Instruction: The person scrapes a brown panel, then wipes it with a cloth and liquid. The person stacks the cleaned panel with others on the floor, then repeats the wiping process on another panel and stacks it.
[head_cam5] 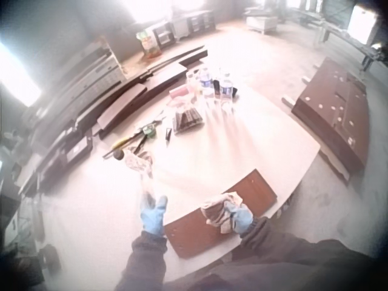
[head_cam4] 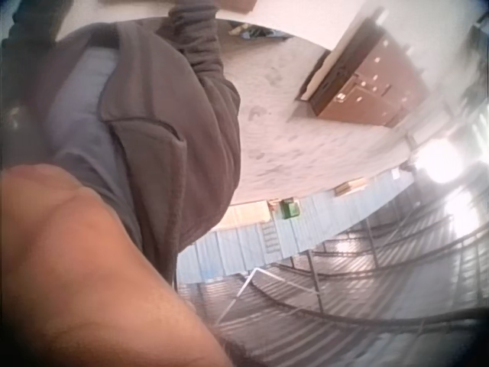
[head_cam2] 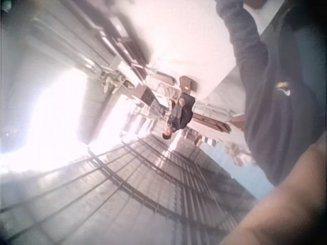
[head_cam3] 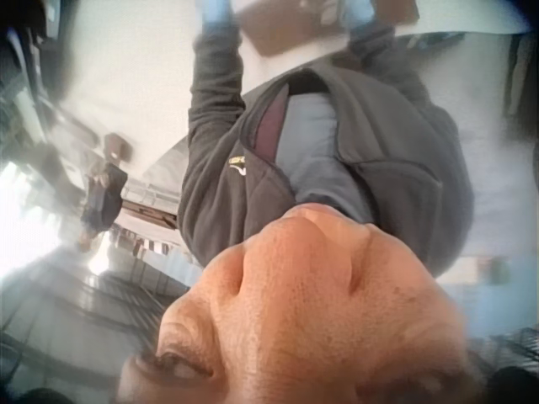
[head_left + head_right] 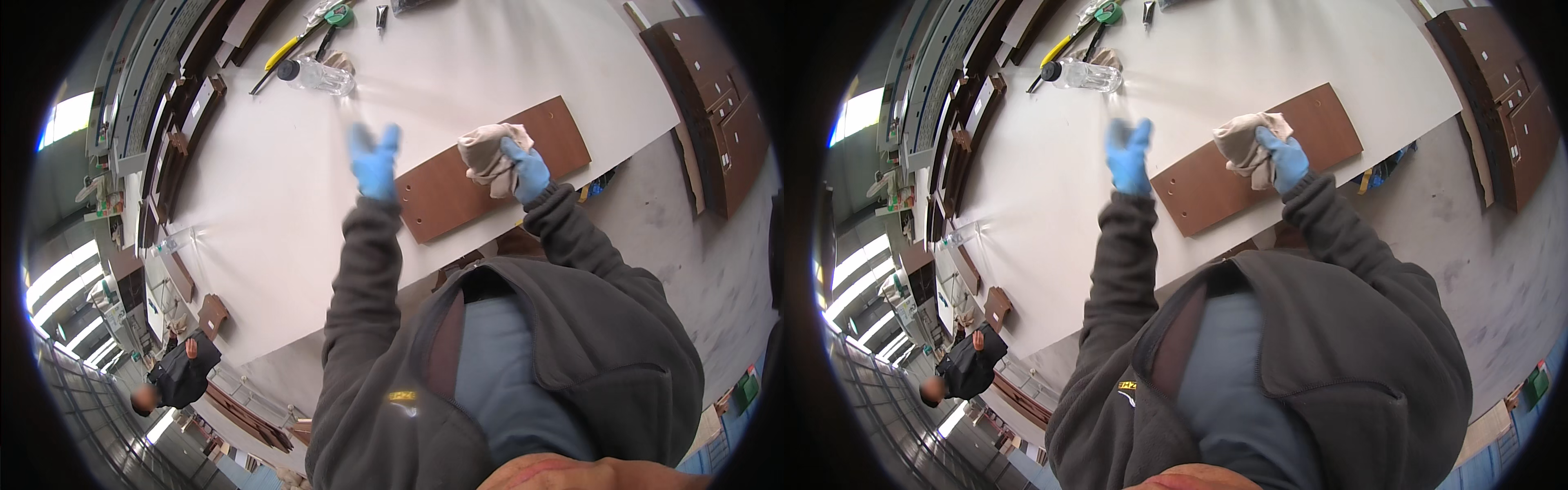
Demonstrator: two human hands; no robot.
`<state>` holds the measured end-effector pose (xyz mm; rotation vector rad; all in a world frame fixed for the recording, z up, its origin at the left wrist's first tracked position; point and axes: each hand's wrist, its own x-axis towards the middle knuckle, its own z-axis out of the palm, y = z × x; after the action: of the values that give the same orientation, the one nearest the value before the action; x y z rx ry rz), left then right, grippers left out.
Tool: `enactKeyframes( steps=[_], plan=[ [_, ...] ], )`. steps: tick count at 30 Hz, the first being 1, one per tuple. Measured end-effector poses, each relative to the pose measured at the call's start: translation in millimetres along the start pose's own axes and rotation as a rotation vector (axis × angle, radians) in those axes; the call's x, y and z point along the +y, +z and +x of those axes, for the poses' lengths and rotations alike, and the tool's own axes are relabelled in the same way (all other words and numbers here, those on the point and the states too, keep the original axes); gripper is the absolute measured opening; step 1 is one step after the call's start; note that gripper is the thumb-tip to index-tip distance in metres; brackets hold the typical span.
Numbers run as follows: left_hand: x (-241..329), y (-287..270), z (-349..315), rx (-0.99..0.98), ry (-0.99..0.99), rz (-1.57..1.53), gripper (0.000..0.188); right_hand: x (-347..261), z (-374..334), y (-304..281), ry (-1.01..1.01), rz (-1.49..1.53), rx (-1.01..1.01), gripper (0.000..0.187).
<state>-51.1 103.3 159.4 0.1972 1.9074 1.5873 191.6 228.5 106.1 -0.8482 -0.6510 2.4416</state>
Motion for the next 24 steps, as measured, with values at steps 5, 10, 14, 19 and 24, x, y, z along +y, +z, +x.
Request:
enactKeyframes(
  steps=[5,10,14,19,24],
  plan=[
    [-1,-23,162,0.405,0.38,0.113,0.143,6,-5,9,-0.07,0.097,0.025,0.04],
    [2,-34,250,0.138,0.426,-0.225,0.089,14,3,18,-0.09,0.113,0.019,0.037],
    [14,-37,226,0.032,0.413,-0.165,0.071,21,5,22,-0.152,0.056,0.018,0.043],
    [32,-47,94,-0.44,0.179,0.336,0.06,9,6,27,-0.167,0.039,0.085,0.035],
    [17,-21,-19,-0.959,-0.258,0.586,0.052,6,10,41,-0.158,-0.262,0.158,0.032]
  ],
)
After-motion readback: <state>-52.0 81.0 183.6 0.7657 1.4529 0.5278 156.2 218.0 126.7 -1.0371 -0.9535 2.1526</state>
